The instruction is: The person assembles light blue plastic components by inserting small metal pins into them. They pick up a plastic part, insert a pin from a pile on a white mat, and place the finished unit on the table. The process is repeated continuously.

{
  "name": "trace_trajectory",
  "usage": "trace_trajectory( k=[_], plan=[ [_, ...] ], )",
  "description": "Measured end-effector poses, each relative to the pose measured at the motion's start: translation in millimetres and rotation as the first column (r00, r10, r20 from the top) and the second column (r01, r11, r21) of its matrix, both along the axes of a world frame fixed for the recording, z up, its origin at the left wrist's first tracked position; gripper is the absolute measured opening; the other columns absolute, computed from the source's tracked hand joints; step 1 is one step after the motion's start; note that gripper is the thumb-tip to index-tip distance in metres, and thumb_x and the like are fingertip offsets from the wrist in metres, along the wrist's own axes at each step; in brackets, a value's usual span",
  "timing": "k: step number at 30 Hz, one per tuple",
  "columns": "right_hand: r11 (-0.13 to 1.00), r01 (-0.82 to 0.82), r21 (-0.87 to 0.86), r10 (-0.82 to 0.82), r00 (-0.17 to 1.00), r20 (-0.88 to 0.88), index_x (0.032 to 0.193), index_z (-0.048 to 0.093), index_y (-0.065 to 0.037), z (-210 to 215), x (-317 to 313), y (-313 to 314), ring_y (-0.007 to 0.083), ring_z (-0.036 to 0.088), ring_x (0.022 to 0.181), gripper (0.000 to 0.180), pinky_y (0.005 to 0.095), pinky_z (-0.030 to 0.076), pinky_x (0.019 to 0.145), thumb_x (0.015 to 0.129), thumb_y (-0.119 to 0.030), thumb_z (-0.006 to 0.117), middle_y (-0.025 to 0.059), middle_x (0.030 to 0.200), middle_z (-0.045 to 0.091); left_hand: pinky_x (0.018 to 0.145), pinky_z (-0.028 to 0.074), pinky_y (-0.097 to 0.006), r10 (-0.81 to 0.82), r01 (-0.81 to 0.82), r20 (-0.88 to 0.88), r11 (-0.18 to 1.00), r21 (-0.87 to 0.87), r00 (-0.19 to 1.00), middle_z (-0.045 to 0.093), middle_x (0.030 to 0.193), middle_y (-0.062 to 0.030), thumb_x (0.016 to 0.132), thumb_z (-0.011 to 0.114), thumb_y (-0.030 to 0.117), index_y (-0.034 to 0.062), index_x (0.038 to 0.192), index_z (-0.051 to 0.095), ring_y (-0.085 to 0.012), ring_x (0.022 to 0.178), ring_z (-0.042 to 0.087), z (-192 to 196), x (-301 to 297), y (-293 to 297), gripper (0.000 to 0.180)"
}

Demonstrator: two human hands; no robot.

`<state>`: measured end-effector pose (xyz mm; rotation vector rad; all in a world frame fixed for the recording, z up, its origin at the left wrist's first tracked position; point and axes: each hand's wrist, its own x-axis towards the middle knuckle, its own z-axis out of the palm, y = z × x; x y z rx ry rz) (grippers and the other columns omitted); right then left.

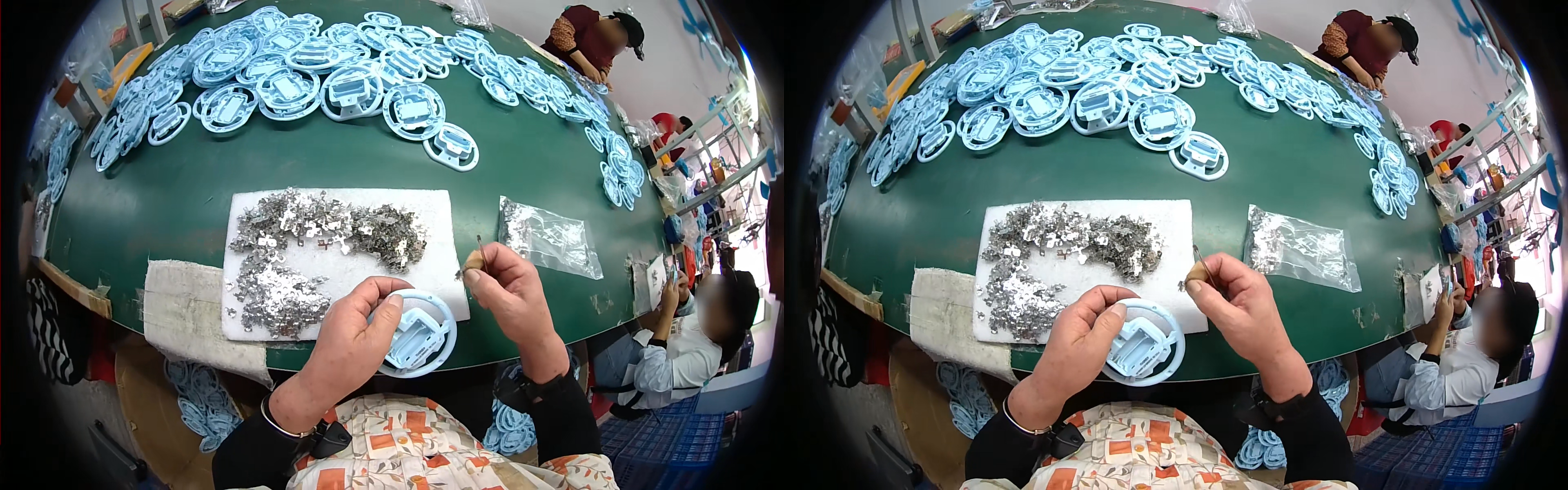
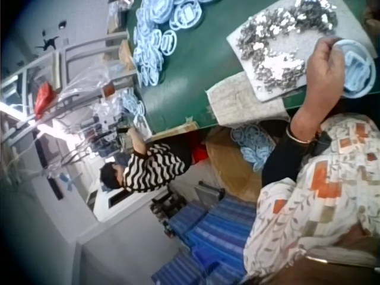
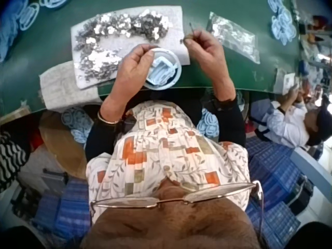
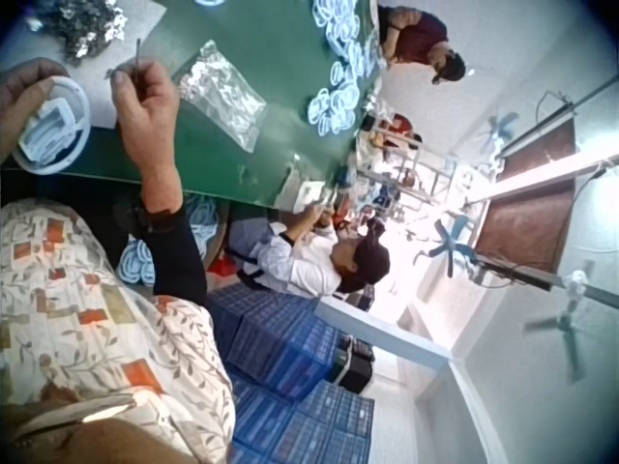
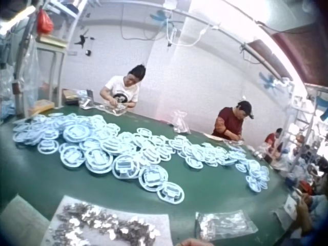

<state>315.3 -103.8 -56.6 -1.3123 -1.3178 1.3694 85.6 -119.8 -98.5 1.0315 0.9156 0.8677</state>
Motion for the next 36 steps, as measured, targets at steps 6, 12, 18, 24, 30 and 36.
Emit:
trace_trajectory(
  k=[6,12,18,24,30,36],
  plan=[
    [0.997,0.027,0.071,-0.019,0.994,-0.106,0.1,0.064,0.002,-5.1,-5.8,-34.0,0.0053,0.053,0.093,0.007,0.0211,0.043,0.081,0.095,-0.003,0.066,0.0032,0.107,0.057,0.071,0.049,-0.022,0.097,-0.096,0.057,0.995,-0.023,0.994,0.064,0.1,-0.0008,0.108,0.048,0.018,0.0038,0.127,0.051,-0.0041,0.084,0.057,0.1,2.3,0.1,0.024],
    [0.99,0.02,-0.136,-0.053,0.967,-0.248,0.115,0.063,0.002,-17.8,-15.4,-37.3,0.0043,0.054,0.091,0.02,0.0215,0.044,0.085,0.096,-0.003,0.065,-0.0017,0.105,0.059,0.07,0.047,-0.021,0.111,-0.111,0.05,0.994,0.001,0.993,0.064,0.102,0.0003,0.108,0.048,0.021,0.0049,0.13,0.05,-0.0027,0.083,0.056,0.6,4.2,2.9,0.028],
    [0.994,0.102,0.037,-0.097,0.989,-0.107,0.104,0.066,0.002,-21.4,-17.3,-31.5,0.0036,0.052,0.085,0.012,0.0204,0.044,0.076,0.093,-0.004,0.068,-0.003,0.098,0.056,0.085,0.052,-0.026,0.039,-0.04,0.032,0.998,0.046,0.999,0.068,0.113,-0.0089,0.1,0.061,0.016,-0.0049,0.136,0.05,-0.0088,0.099,0.062,-3.2,0.7,3.0,0.043],
    [0.938,0.028,0.346,-0.086,0.984,0.155,0.096,0.067,-0.001,-23.3,-26.9,-23.4,0.006,0.051,0.076,0.007,0.0232,0.042,0.065,0.089,-0.002,0.069,0.0007,0.091,0.055,0.074,0.052,-0.021,-0.015,0.018,-0.081,0.999,0.033,0.997,0.067,0.11,-0.0054,0.1,0.061,0.014,-0.0069,0.137,0.05,-0.0047,0.088,0.062,2.6,-0.1,8.3,0.044],
    [0.883,-0.077,0.463,-0.125,0.913,0.389,0.094,0.067,-0.001,-20.4,-36.3,-17.6,0.0157,0.061,0.071,0.01,0.0273,0.047,0.062,0.085,0.0,0.069,0.0079,0.084,0.061,0.072,0.053,-0.021,-0.006,0.006,-0.03,1.0,0.004,1.0,0.068,0.11,-0.0064,0.101,0.06,0.014,-0.0071,0.137,0.051,-0.0057,0.087,0.063,-4.1,-1.7,10.4,0.042],
    [0.884,-0.126,0.451,-0.119,0.872,0.476,0.094,0.067,-0.001,-21.1,-35.5,-17.2,0.018,0.064,0.068,0.011,0.0289,0.05,0.059,0.083,0.001,0.07,0.0094,0.081,0.065,0.073,0.055,-0.022,-0.007,0.012,-0.108,0.999,0.04,0.994,0.068,0.11,-0.0076,0.101,0.061,0.015,-0.0078,0.137,0.051,-0.007,0.087,0.064,-8.4,-0.6,10.7,0.043]
  ],
)
